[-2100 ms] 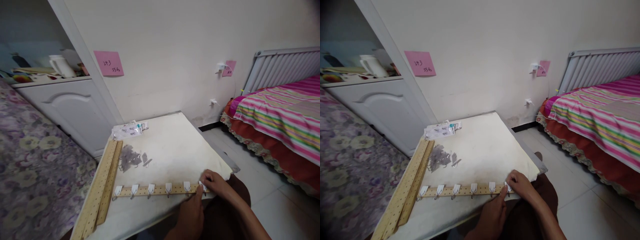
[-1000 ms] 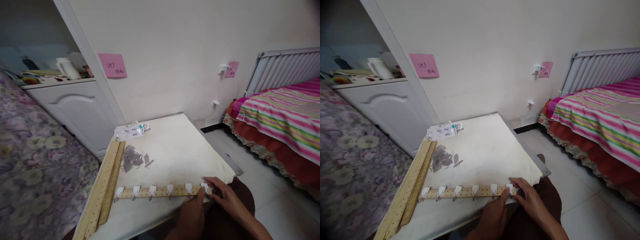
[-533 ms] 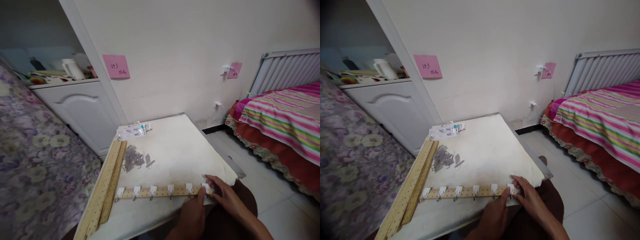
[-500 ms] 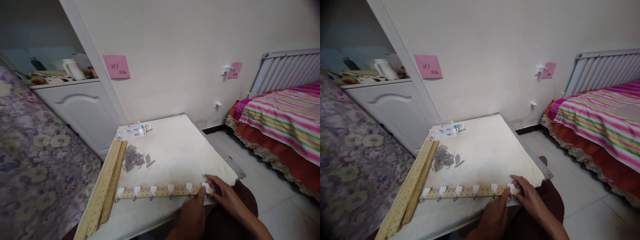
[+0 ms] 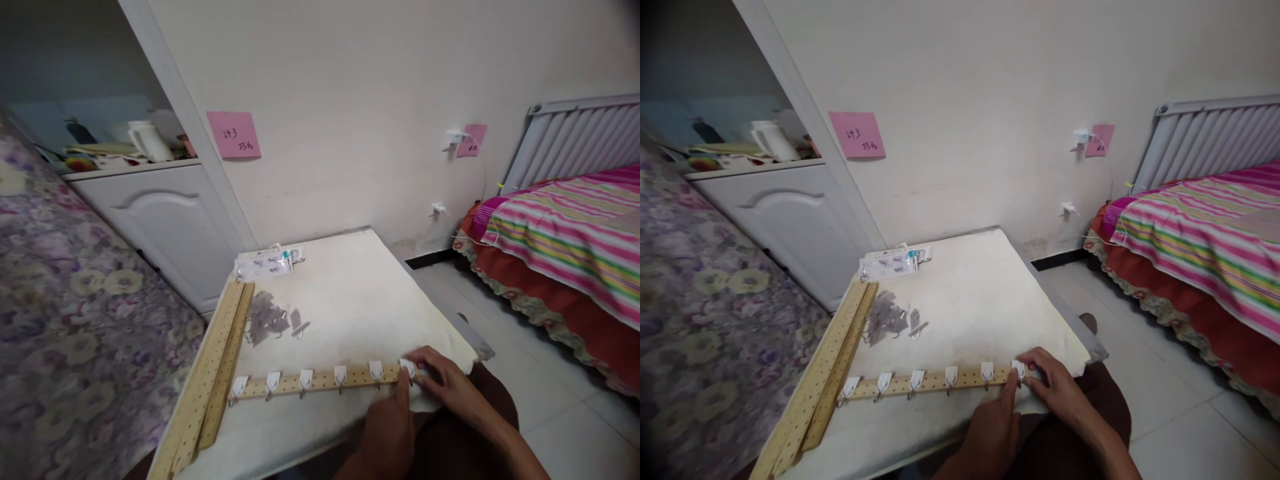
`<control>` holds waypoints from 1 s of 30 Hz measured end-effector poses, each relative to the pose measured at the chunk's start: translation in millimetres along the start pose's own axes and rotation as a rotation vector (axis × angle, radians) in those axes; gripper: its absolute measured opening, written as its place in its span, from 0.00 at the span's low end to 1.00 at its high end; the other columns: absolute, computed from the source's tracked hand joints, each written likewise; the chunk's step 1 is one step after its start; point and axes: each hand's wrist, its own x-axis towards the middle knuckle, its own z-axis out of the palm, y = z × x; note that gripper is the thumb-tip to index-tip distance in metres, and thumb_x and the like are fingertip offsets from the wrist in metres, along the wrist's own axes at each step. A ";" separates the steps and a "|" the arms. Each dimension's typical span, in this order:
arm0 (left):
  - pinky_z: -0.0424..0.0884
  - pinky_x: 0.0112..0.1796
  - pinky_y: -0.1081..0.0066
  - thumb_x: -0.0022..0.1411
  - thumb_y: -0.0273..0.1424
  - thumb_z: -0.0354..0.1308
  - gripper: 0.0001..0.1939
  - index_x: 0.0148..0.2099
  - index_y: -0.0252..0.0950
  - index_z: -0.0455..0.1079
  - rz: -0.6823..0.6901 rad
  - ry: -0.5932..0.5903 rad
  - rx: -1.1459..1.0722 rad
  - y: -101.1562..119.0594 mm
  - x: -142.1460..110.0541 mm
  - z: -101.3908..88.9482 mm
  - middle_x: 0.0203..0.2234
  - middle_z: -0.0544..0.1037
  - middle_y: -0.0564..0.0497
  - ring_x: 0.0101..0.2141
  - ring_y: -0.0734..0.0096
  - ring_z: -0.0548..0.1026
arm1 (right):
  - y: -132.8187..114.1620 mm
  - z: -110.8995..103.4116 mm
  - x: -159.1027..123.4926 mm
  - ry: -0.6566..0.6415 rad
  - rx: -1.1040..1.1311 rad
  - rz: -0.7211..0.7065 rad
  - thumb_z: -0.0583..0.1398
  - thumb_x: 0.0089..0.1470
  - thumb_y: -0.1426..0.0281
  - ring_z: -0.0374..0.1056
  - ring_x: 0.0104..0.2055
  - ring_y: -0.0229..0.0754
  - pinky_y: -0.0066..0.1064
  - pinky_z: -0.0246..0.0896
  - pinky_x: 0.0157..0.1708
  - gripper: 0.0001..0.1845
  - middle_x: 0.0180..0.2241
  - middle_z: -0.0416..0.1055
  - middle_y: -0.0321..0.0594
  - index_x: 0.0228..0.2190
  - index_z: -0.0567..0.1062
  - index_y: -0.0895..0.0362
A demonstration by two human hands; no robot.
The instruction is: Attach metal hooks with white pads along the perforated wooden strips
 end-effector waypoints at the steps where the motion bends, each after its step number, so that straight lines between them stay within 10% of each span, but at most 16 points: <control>1: 0.70 0.33 0.60 0.62 0.28 0.44 0.34 0.68 0.29 0.39 0.004 0.005 0.000 -0.7 -0.2 0.8 0.39 0.80 0.34 0.33 0.50 0.78 | -1.4 -0.4 0.3 -0.003 0.008 -0.014 0.55 0.57 0.65 0.67 0.44 0.46 0.38 0.63 0.47 0.14 0.41 0.71 0.43 0.44 0.73 0.53; 30: 0.70 0.29 0.63 0.60 0.28 0.44 0.34 0.68 0.27 0.42 0.013 0.041 0.092 -4.5 6.5 9.4 0.32 0.80 0.34 0.28 0.53 0.78 | 15.1 11.9 14.2 0.073 -0.001 0.201 0.55 0.50 0.67 0.68 0.32 0.42 0.33 0.62 0.34 0.10 0.30 0.73 0.36 0.36 0.73 0.55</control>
